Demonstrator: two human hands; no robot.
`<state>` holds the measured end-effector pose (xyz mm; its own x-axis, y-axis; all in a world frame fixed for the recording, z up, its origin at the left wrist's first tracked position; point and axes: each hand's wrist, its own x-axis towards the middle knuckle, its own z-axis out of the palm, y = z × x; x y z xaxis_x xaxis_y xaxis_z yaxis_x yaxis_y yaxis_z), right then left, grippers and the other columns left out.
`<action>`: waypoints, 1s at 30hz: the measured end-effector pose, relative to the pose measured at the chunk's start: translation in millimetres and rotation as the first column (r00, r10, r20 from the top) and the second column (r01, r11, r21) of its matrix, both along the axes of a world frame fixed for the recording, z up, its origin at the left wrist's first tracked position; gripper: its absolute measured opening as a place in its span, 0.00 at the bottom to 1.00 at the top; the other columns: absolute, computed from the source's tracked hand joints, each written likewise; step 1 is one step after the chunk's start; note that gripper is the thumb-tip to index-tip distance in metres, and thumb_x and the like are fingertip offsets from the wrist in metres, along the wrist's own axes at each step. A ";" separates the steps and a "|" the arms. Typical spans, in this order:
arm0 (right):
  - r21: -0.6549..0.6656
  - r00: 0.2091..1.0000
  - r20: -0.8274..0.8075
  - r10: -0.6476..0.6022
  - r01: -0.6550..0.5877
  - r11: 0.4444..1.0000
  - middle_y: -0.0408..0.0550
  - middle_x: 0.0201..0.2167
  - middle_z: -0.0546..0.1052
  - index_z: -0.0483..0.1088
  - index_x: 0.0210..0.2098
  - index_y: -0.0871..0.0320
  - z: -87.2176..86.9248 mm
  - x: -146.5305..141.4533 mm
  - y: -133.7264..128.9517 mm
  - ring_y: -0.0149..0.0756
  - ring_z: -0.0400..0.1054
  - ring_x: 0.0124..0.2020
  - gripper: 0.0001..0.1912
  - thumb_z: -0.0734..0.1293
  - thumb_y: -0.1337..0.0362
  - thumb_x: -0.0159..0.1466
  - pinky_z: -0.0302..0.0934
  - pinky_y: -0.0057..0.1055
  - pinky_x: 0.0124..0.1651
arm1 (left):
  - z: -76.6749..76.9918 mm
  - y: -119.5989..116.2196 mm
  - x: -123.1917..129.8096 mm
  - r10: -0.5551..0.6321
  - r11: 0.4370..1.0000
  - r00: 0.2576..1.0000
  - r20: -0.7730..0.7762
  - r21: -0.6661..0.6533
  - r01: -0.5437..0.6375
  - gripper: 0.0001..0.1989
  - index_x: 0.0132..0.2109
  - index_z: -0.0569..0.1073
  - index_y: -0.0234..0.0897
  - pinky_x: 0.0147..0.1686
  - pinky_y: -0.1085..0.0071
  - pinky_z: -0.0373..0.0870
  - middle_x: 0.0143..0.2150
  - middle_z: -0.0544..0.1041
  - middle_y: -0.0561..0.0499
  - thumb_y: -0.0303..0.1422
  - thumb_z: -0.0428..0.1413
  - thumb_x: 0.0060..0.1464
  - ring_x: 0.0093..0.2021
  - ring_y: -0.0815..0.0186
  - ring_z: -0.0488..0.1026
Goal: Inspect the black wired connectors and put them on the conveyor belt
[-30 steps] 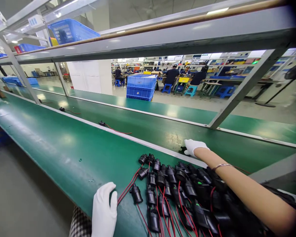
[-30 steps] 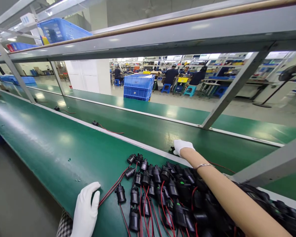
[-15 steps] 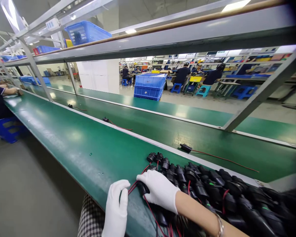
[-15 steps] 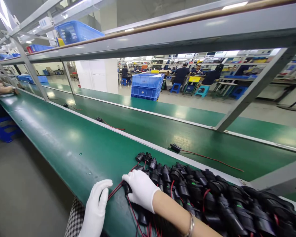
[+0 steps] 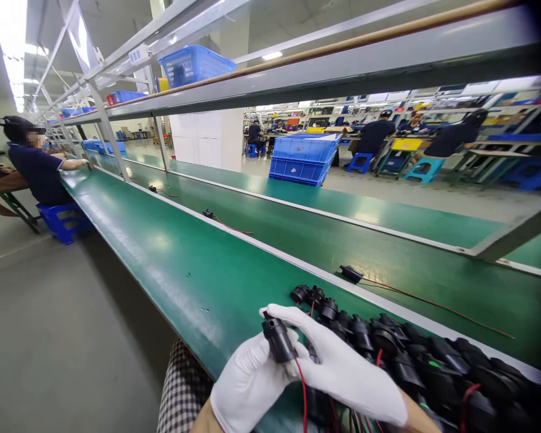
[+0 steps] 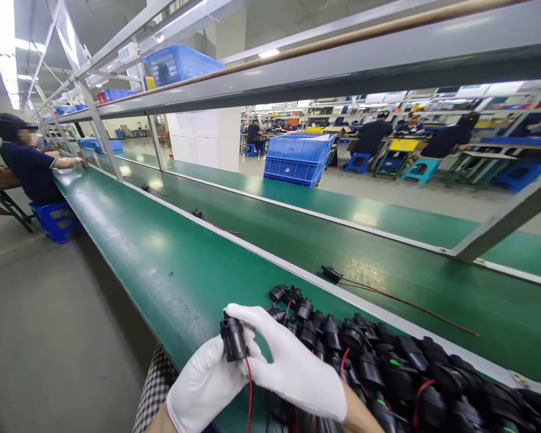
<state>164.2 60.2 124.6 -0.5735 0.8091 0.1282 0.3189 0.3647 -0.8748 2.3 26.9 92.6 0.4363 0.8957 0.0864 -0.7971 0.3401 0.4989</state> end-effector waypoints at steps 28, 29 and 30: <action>-0.220 0.929 -0.241 -0.280 0.229 0.948 0.57 0.52 0.73 0.62 0.57 0.55 -14.6 -13.0 -5.2 0.50 0.69 0.51 0.34 0.69 0.45 0.57 0.63 0.49 0.56 | 20.0 -0.4 2.8 0.091 0.995 0.960 -0.264 -0.016 -0.099 0.22 0.42 0.73 0.30 0.36 0.66 0.65 0.32 0.73 0.48 0.49 0.55 0.57 0.30 0.68 0.68; -0.169 0.937 -0.212 -0.279 0.246 0.954 0.56 0.54 0.72 0.61 0.58 0.54 -16.6 -11.0 -6.2 0.49 0.68 0.53 0.32 0.68 0.48 0.59 0.61 0.50 0.59 | 22.4 -1.7 1.1 0.130 0.991 0.939 -0.318 0.051 -0.120 0.21 0.43 0.73 0.30 0.40 0.65 0.66 0.35 0.74 0.46 0.47 0.53 0.60 0.33 0.66 0.70; -0.115 0.944 -0.189 -0.270 0.252 0.961 0.55 0.56 0.71 0.61 0.59 0.52 -17.4 -8.2 -7.4 0.49 0.66 0.55 0.30 0.67 0.51 0.61 0.58 0.50 0.61 | 24.7 -2.8 -1.0 0.167 0.984 0.910 -0.379 0.118 -0.131 0.19 0.44 0.73 0.30 0.44 0.64 0.66 0.38 0.75 0.45 0.44 0.53 0.61 0.37 0.65 0.71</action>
<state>156.0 52.8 107.2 -0.3107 0.9401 0.1405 0.2069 0.2112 -0.9553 1.2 24.2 117.3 0.3133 0.9495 0.0195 -0.5742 0.1730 0.8002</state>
